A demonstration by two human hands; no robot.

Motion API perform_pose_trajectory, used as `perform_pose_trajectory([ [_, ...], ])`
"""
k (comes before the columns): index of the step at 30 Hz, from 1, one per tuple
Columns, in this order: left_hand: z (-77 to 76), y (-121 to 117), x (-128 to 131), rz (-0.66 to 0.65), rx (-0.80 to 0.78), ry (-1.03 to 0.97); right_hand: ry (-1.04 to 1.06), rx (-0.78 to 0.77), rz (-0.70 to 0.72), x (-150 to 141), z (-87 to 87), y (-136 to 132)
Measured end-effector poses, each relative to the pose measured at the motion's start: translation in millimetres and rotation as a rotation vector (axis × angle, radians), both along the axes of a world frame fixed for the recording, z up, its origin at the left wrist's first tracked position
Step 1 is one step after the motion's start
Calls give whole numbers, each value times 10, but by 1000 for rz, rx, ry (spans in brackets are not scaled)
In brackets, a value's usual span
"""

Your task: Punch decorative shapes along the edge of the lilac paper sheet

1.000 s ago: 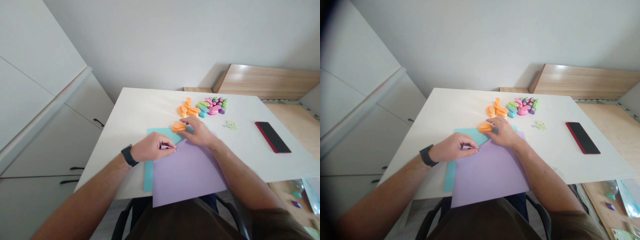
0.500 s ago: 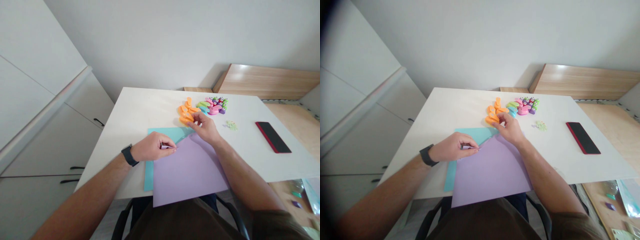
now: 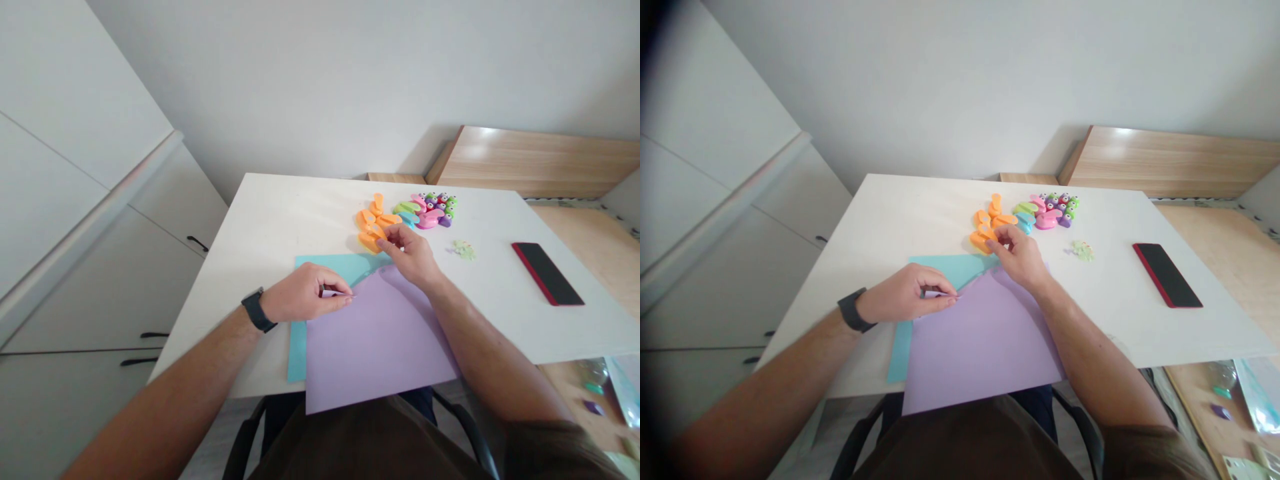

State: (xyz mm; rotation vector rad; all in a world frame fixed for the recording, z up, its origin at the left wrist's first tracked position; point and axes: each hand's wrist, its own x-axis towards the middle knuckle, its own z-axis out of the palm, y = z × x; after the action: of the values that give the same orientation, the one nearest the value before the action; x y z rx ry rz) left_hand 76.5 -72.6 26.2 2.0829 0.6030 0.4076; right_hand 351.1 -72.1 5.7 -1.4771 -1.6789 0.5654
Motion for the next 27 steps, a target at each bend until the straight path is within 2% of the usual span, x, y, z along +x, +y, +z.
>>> perform_pose_trajectory([
  [4,-6,3,3,4,3,-1,-139,-76,76,-12,7,-18],
  [6,-7,3,3,8,2,-1,-143,-73,72,-23,7,-24],
  [9,-6,4,-4,3,-3,6,-2,-61,1,-21,-10,-10],
  [12,-4,5,-8,-3,-8,11,190,-111,-9,-4,-31,19],
  [20,5,-11,9,69,-38,2,748,-340,120,-29,86,-5],
  [27,-37,-11,12,196,-1,-88,917,-472,172,-30,141,-35],
])
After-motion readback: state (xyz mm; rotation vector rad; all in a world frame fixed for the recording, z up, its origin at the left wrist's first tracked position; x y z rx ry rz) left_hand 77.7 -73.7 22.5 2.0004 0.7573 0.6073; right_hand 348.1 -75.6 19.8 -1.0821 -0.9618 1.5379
